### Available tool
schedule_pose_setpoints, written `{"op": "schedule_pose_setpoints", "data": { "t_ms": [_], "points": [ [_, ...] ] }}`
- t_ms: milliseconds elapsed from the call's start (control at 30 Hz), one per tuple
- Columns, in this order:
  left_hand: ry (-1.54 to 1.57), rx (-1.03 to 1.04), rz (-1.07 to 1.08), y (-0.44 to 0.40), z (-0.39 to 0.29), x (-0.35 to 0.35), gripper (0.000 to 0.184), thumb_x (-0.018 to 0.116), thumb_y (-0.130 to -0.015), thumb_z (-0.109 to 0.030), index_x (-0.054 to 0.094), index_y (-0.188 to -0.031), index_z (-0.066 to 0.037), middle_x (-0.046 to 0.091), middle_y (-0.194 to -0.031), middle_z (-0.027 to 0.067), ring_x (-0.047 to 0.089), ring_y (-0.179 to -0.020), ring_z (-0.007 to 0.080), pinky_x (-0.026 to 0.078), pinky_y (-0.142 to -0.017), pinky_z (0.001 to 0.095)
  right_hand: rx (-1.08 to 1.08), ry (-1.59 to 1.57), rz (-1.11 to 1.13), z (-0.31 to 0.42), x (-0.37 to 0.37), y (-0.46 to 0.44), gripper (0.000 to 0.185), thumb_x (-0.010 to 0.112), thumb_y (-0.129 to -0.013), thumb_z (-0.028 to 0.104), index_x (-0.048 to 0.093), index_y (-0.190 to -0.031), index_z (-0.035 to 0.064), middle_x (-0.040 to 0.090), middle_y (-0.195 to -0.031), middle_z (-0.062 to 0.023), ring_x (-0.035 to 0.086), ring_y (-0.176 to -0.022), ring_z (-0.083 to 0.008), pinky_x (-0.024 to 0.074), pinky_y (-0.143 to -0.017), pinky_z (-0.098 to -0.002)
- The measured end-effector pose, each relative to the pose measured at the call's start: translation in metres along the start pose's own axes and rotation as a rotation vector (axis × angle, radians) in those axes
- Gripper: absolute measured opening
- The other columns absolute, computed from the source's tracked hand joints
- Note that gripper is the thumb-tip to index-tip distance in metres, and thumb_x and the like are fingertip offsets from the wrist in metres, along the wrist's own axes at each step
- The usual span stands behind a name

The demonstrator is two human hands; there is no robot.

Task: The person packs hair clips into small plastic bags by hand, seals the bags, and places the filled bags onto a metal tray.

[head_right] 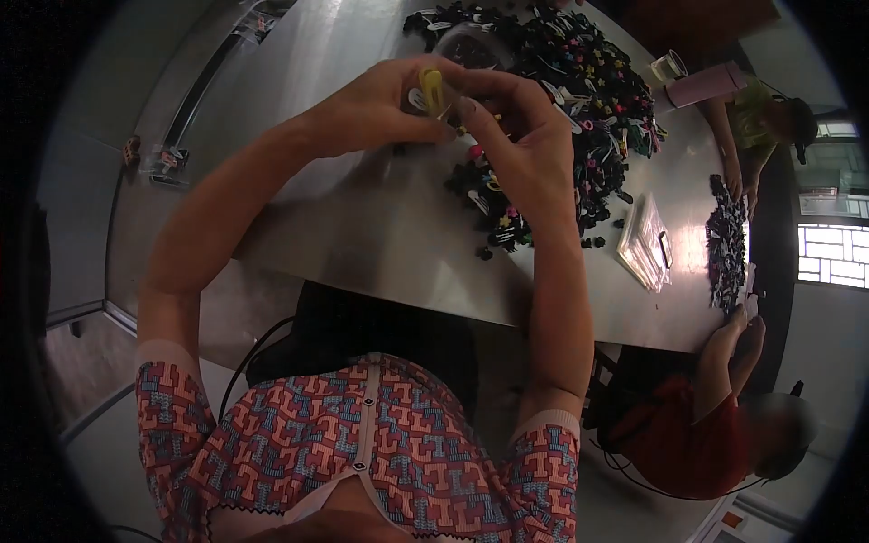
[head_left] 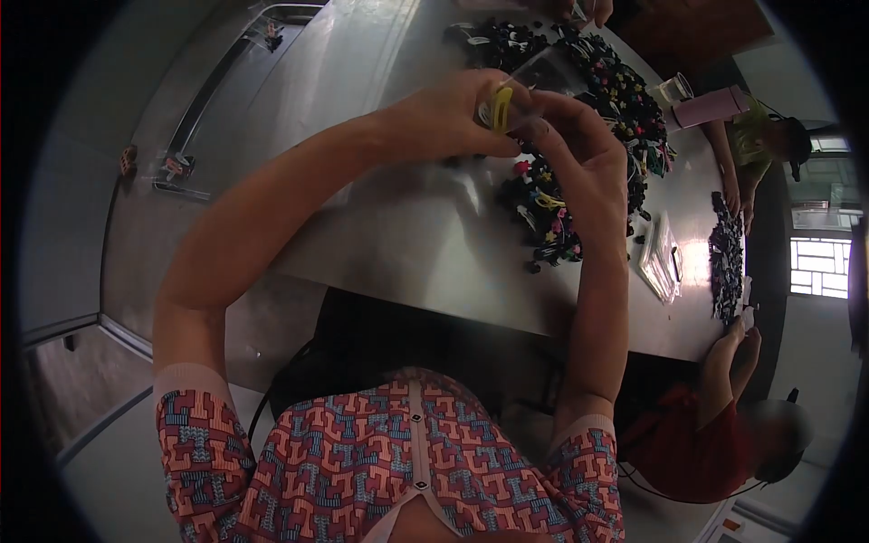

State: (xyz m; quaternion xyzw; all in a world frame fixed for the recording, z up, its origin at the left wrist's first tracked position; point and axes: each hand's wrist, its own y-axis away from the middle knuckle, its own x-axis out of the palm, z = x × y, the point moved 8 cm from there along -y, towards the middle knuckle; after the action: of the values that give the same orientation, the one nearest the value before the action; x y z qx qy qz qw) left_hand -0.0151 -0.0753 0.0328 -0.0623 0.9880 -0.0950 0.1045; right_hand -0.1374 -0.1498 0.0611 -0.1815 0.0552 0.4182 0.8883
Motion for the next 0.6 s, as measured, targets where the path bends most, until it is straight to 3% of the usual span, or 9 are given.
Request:
{"op": "schedule_pose_setpoints", "data": {
  "t_ms": [100,300,400,467,600],
  "points": [
    [-0.039,-0.065,0.13,0.001,0.004,0.012,0.059,0.078,-0.082,-0.01,0.051,-0.133,-0.001,0.062,-0.119,0.0066,0.059,-0.108,0.0137,0.048,-0.094,0.0287,-0.014,-0.021,-0.02,0.001,-0.001,0.001,0.019,0.069,-0.092,0.009,0.069,-0.108,-0.0014,0.069,-0.091,-0.0024,0.062,-0.081,-0.0062,0.0506,-0.072,-0.0203],
    [-0.09,0.18,-0.061,0.0,-0.024,-0.022,0.052,0.078,-0.084,-0.015,0.055,-0.129,-0.002,0.062,-0.121,0.0065,0.059,-0.108,0.0118,0.05,-0.092,0.0282,0.005,0.009,-0.07,0.001,-0.004,0.002,0.015,0.067,-0.093,0.007,0.07,-0.104,-0.0019,0.071,-0.092,-0.0023,0.063,-0.084,-0.0058,0.0506,-0.076,-0.0207],
    [0.059,0.017,-0.001,-0.003,-0.016,-0.027,0.041,0.077,-0.085,-0.019,0.063,-0.12,-0.002,0.067,-0.112,0.0051,0.063,-0.097,0.0098,0.052,-0.084,0.0257,0.01,0.03,-0.057,0.0,-0.001,0.002,0.015,0.067,-0.093,0.008,0.07,-0.104,-0.0018,0.071,-0.092,-0.0022,0.062,-0.084,-0.006,0.0502,-0.077,-0.0207],
    [0.027,0.066,-0.082,-0.005,-0.016,-0.037,0.028,0.074,-0.086,-0.018,0.069,-0.108,-0.001,0.071,-0.1,0.0049,0.065,-0.09,0.0105,0.054,-0.077,0.0264,0.002,0.044,-0.049,-0.001,0.001,0.001,0.015,0.067,-0.093,0.008,0.07,-0.104,-0.0017,0.071,-0.092,-0.002,0.062,-0.083,-0.006,0.05,-0.077,-0.0207],
    [-0.115,0.225,-0.166,-0.005,-0.025,-0.049,0.021,0.076,-0.083,-0.017,0.073,-0.096,-0.002,0.072,-0.089,0.0043,0.065,-0.085,0.0098,0.053,-0.07,0.0259,-0.05,0.022,-0.132,0.002,-0.004,0.0,0.015,0.066,-0.094,0.01,0.07,-0.104,-0.0017,0.07,-0.09,-0.0014,0.061,-0.082,-0.0056,0.0493,-0.077,-0.021]
  ]
}}
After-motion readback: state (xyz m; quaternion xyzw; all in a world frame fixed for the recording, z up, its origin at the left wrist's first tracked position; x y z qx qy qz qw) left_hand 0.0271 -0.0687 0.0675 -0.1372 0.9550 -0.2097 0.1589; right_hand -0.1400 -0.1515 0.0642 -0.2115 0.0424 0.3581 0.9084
